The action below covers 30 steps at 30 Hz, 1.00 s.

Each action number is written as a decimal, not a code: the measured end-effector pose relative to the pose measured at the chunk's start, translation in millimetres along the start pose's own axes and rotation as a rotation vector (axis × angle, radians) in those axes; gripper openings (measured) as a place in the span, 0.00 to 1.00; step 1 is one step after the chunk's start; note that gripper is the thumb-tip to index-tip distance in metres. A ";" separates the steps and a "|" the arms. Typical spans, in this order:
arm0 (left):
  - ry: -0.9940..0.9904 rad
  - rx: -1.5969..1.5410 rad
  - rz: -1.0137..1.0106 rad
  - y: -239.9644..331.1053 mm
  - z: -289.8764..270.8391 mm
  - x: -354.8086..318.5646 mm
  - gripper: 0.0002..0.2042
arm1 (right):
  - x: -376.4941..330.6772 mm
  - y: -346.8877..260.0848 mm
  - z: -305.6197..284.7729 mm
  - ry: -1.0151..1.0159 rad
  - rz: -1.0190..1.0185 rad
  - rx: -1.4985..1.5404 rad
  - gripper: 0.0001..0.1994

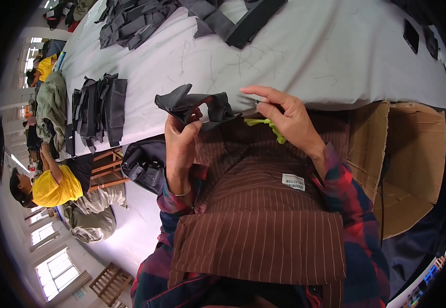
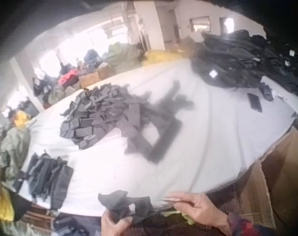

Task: Trimming excess thread or small pieces from black fabric components at a workbench.

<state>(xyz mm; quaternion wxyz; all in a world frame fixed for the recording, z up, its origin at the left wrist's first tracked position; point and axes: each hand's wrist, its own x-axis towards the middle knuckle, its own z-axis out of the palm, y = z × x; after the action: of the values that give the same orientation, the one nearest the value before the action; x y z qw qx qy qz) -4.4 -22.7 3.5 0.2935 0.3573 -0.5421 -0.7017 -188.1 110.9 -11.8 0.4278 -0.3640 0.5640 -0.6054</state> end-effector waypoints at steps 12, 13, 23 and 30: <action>-0.547 0.243 -0.451 5.3 -53.4 25.1 0.18 | 12.8 -11.9 -15.0 0.193 -0.188 -0.521 0.14; -0.603 0.275 -0.437 17.7 -58.1 23.9 0.18 | 12.5 -9.4 -20.9 0.210 -0.182 -0.509 0.14; 0.580 1.535 0.659 93.0 -242.2 107.7 0.17 | 37.7 19.5 -47.6 0.325 -0.093 -0.463 0.13; 0.341 1.283 0.675 105.1 -262.3 99.1 0.10 | 39.4 23.7 -54.1 0.338 -0.099 -0.436 0.12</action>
<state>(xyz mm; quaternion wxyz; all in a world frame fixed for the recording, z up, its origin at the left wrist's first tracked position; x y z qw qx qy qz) 156.4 -271.7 46.1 0.3067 0.3765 -0.8725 -0.0540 -250.1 94.5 -42.3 0.2093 -0.3683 0.7257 -0.5421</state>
